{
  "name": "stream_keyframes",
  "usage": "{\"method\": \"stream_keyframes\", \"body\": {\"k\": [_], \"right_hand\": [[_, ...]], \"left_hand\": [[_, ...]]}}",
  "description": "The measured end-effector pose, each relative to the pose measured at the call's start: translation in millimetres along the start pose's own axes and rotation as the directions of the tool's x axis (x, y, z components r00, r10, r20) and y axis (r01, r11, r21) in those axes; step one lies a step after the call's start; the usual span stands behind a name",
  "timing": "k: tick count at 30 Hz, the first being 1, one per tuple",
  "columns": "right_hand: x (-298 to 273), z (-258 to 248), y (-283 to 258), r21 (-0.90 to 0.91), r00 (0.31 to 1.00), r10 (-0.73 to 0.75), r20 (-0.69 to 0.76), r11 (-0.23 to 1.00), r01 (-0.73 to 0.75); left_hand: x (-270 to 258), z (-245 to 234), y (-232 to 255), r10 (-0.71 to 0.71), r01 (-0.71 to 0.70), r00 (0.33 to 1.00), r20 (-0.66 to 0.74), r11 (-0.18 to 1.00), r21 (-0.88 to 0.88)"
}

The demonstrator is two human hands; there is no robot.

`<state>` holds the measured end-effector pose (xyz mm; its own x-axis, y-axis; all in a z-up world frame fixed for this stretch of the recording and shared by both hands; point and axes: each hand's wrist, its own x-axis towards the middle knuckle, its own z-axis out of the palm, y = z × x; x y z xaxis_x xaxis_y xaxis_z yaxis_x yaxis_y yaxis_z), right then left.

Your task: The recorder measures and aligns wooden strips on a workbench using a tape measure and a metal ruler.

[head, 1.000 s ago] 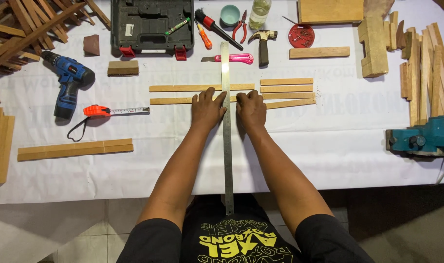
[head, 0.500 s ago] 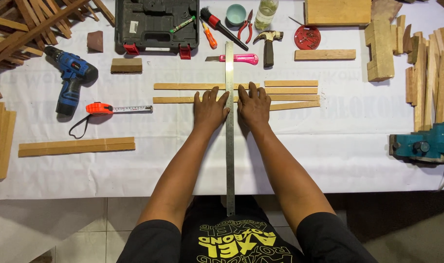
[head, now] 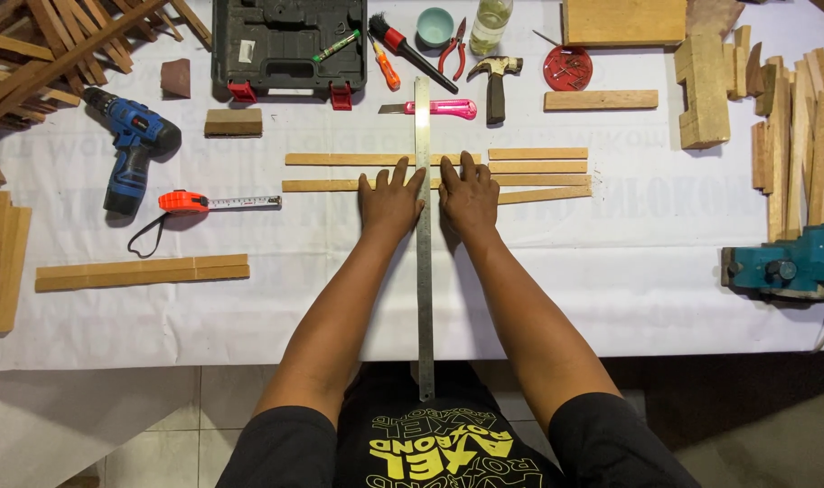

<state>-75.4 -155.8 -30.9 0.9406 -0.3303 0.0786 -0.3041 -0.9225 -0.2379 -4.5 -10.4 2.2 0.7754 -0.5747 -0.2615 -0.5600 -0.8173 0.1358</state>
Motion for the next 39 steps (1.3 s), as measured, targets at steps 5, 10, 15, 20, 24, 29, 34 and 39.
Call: {"method": "stream_keyframes", "body": {"k": [5,10,15,20,24,29,34,39], "right_hand": [[1,-1,0,-0.003,0.999,0.016,0.034,1.0,-0.016],[1,3,1,0.0,1.0,0.007,0.003,1.0,-0.007],[1,3,3,0.01,1.0,0.001,-0.003,1.0,-0.001],[5,3,1,-0.002,0.999,0.026,0.029,1.0,-0.026],[6,1,-5,-0.026,0.995,0.05,0.089,0.999,-0.048],[9,-1,-6,-0.033,0.987,0.066,0.147,0.998,-0.062],[9,3,-5,-0.064,0.988,0.058,0.146,0.997,-0.049],[7,0,-6,-0.027,0.992,0.046,0.114,0.999,-0.043]], "left_hand": [[8,-2,-5,0.05,-0.052,0.997,0.061,0.998,0.032],[10,-1,-4,0.095,-0.095,0.994,0.057,0.995,-0.001],[10,0,4,0.07,-0.066,0.995,0.067,0.996,-0.063],[10,5,0,0.062,-0.056,0.996,0.07,0.994,-0.091],[10,10,-2,0.055,-0.05,0.997,0.052,0.993,-0.104],[7,4,0,0.054,-0.048,0.997,0.055,0.994,-0.099],[7,1,1,0.062,-0.056,0.997,0.054,0.993,-0.101],[11,8,0,0.069,-0.066,0.997,0.023,0.993,-0.098]]}}
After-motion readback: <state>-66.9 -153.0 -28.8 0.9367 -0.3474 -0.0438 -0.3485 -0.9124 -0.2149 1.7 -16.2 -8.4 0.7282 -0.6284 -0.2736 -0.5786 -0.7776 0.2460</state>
